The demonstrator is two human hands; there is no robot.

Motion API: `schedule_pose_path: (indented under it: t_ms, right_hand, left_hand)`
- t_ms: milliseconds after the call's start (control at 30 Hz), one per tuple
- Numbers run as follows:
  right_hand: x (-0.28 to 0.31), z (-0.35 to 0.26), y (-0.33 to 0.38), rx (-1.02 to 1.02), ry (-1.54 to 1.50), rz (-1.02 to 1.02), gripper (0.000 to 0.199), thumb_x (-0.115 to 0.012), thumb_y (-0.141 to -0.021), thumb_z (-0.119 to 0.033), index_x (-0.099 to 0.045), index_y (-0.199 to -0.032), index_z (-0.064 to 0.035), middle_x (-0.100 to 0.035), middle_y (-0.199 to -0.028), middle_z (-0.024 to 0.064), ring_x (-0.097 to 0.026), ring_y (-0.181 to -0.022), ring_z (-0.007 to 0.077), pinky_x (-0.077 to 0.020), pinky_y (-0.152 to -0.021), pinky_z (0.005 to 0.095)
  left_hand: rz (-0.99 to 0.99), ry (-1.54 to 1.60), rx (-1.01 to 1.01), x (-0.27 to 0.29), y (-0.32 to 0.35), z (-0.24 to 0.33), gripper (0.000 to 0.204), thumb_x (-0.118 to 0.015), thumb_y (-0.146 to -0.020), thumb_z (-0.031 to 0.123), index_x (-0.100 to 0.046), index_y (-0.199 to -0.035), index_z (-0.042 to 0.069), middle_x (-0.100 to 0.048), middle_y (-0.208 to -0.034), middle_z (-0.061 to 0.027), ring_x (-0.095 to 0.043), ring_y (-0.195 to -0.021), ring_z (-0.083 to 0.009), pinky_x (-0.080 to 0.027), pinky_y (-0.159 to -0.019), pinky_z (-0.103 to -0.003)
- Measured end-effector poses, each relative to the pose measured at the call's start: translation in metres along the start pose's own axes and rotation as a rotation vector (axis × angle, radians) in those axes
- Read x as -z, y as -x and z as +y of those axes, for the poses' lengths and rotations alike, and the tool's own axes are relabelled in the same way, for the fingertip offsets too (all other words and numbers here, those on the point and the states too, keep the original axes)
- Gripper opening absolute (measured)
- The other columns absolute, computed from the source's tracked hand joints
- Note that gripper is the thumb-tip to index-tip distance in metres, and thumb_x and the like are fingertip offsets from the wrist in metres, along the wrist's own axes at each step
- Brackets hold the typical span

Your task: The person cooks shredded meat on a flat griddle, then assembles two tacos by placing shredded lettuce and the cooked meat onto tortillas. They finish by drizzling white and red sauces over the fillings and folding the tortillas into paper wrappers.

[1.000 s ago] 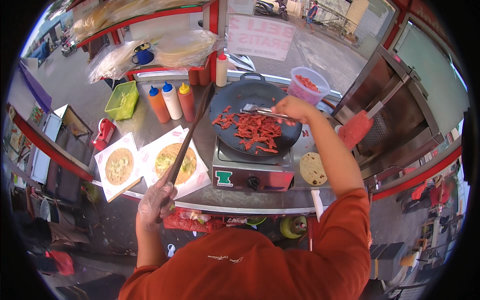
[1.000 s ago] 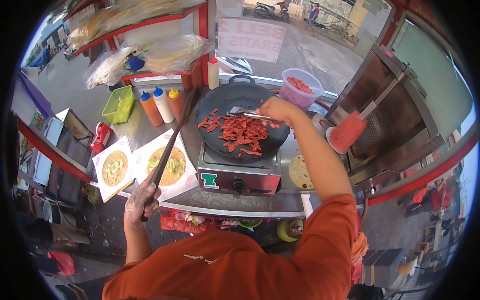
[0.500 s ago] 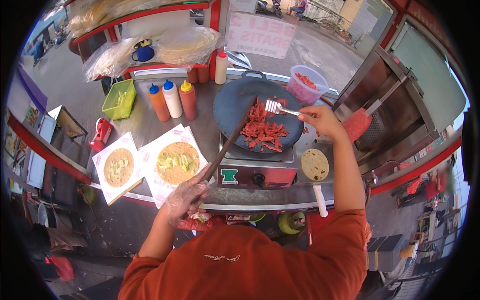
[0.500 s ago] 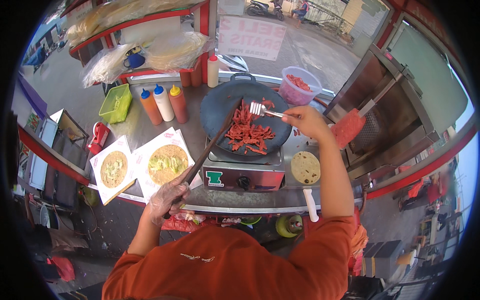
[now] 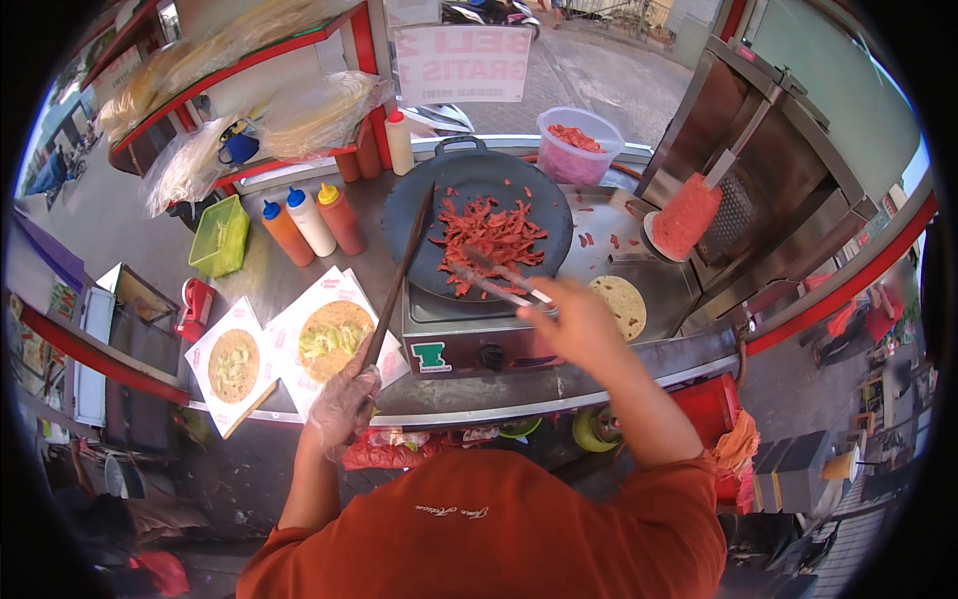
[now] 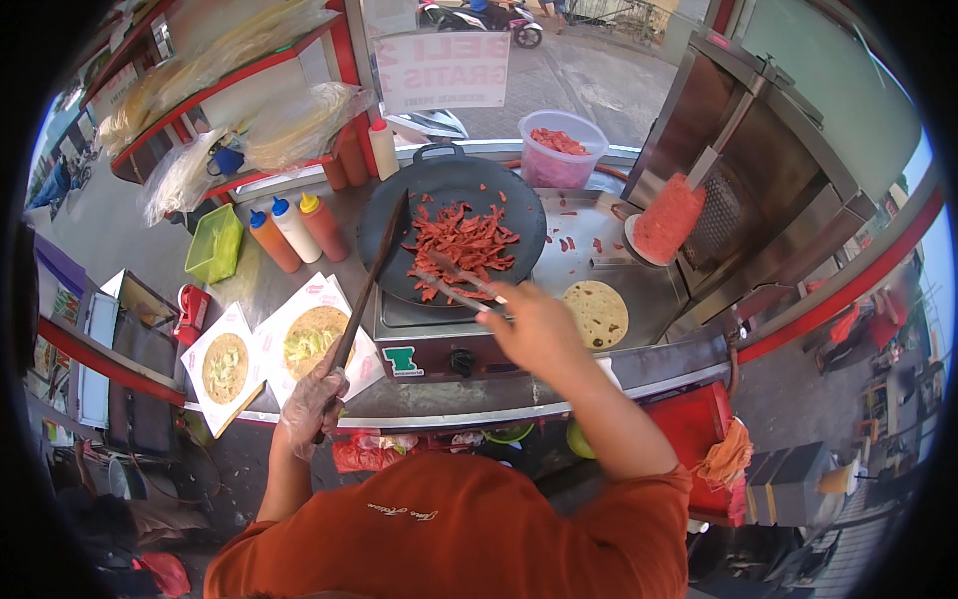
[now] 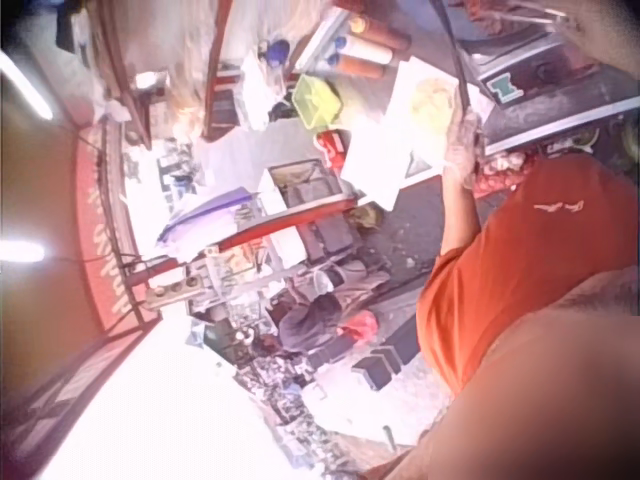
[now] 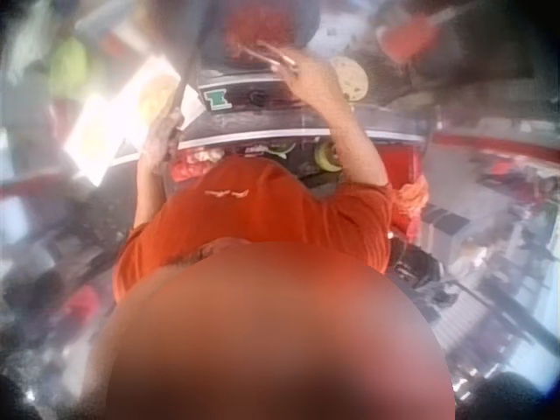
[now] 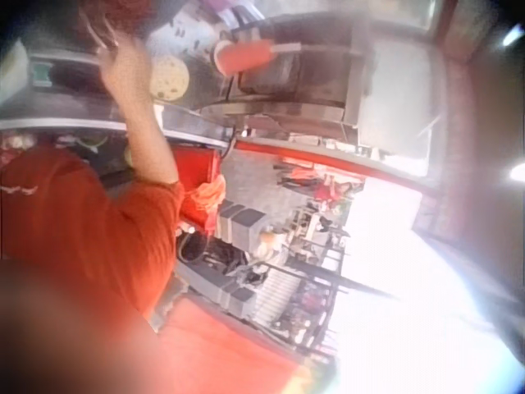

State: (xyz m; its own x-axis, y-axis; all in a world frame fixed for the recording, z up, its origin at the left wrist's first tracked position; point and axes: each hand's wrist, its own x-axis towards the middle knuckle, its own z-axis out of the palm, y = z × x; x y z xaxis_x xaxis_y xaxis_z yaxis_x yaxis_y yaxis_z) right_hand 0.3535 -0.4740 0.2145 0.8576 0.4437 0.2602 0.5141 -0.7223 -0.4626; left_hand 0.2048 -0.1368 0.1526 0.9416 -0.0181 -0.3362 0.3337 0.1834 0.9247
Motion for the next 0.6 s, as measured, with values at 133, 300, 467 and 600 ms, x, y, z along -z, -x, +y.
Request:
schedule_pose_path:
  t_ms: [133, 300, 467, 600]
  right_hand:
    - [-0.041, 0.043, 0.007, -0.023, 0.112, 0.138, 0.037, -0.075, -0.096, -0.034, -0.075, -0.124, -0.0098, -0.070, -0.095, 0.0153, -0.072, -0.083, 0.0373, -0.0565, -0.074, 0.0493]
    - [-0.019, 0.135, 0.000, -0.044, 0.014, 0.333, 0.038, -0.078, -0.094, -0.032, -0.075, -0.125, -0.0092, -0.070, -0.092, 0.0149, -0.070, -0.079, 0.0373, -0.0547, -0.071, 0.0486]
    - [0.001, 0.205, 0.014, -0.143, -0.133, 0.455, 0.039, -0.081, -0.093, -0.029, -0.076, -0.123, -0.0062, -0.072, -0.094, 0.0189, -0.072, -0.088, 0.0388, -0.0553, -0.078, 0.0476]
    - [0.011, 0.240, 0.046, -0.419, -0.004, 0.256, 0.039, -0.079, -0.094, -0.032, -0.076, -0.123, -0.0071, -0.073, -0.100, 0.0184, -0.073, -0.093, 0.0403, -0.0567, -0.083, 0.0492]
  left_hand:
    - [-0.056, -0.069, 0.074, -0.036, 0.003, 0.006, 0.068, -0.054, -0.109, 0.020, -0.028, -0.172, 0.020, -0.047, -0.089, 0.0021, -0.038, -0.054, -0.0074, -0.035, -0.047, -0.024]
    - [-0.116, -0.135, 0.084, -0.115, -0.016, 0.015, 0.071, -0.058, -0.109, 0.026, -0.027, -0.172, 0.024, -0.049, -0.092, 0.0020, -0.038, -0.054, -0.0076, -0.035, -0.049, -0.024]
    - [-0.122, -0.136, 0.064, -0.181, -0.047, 0.020, 0.071, -0.058, -0.109, 0.026, -0.026, -0.172, 0.022, -0.050, -0.096, 0.0024, -0.038, -0.053, -0.0066, -0.034, -0.046, -0.023]
    - [0.036, -0.079, -0.070, -0.187, -0.029, 0.003, 0.072, -0.058, -0.108, 0.024, -0.026, -0.172, 0.018, -0.050, -0.090, 0.0038, -0.042, -0.053, -0.0055, -0.034, -0.045, -0.023]
